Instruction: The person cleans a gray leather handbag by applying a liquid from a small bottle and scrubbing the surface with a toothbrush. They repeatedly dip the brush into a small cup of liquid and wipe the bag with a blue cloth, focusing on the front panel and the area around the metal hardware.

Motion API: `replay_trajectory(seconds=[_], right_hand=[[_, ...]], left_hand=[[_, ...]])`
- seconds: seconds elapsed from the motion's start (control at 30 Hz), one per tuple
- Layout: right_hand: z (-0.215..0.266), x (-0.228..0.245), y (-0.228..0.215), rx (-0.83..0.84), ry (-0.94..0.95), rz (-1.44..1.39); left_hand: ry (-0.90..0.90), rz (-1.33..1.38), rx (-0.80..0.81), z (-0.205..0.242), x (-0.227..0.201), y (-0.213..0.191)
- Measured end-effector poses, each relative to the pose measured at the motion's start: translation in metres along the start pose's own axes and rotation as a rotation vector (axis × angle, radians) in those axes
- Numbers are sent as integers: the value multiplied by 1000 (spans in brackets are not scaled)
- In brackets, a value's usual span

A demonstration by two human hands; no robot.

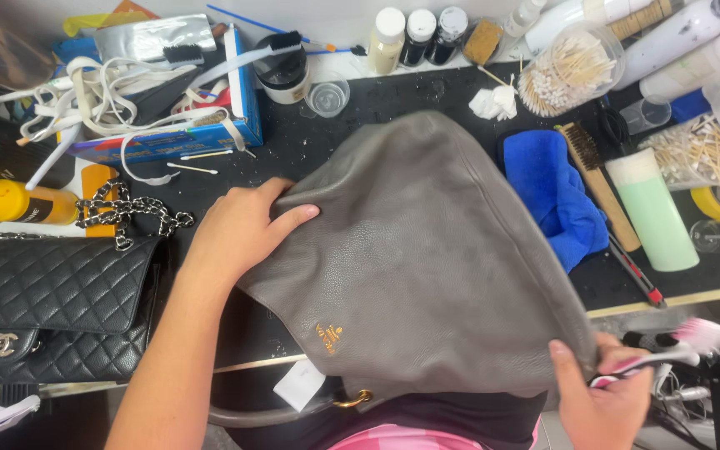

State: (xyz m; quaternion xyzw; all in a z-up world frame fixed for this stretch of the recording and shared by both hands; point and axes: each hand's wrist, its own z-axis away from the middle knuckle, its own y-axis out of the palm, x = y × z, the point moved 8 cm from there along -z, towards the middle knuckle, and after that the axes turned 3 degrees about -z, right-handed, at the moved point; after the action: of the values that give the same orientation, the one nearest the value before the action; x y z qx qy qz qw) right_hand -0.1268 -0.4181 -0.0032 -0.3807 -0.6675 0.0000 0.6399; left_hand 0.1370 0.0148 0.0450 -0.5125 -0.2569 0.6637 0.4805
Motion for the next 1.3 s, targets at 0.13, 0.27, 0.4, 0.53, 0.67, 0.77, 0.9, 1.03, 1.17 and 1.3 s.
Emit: replay_trajectory(seconds=[0.13, 0.27, 0.4, 0.53, 0.67, 0.77, 0.9, 1.03, 1.17, 1.3], right_hand=[[-23, 43, -20, -68, -112, -168], [-72, 100, -16, -78, -212, -227], [-136, 137, 11, 41, -147, -271], [-175, 163, 58, 156, -257, -216], [-187, 147, 118, 219, -324, 211], [-190, 131, 145, 263, -224, 323], [-159, 174, 149, 121, -781, 494], [-151, 171, 174, 289, -796, 420], [-155, 165, 193, 370, -769, 359], [-158, 155, 201, 376, -785, 350]], left_hand=[[14, 51, -83, 39, -5, -23], [-126, 115, -117, 90, 5, -35], [-211, 360, -227, 130, 16, -19], [-409, 414, -201, 159, 43, 26], [-526, 356, -177, 172, 64, 64], [-599, 291, -127, 175, 69, 72], [-151, 5, -440, 157, 24, 19], [426, -32, -395, 109, -28, -8], [455, -232, -446, 36, -43, -1], [428, -235, -417, 12, -20, 14]])
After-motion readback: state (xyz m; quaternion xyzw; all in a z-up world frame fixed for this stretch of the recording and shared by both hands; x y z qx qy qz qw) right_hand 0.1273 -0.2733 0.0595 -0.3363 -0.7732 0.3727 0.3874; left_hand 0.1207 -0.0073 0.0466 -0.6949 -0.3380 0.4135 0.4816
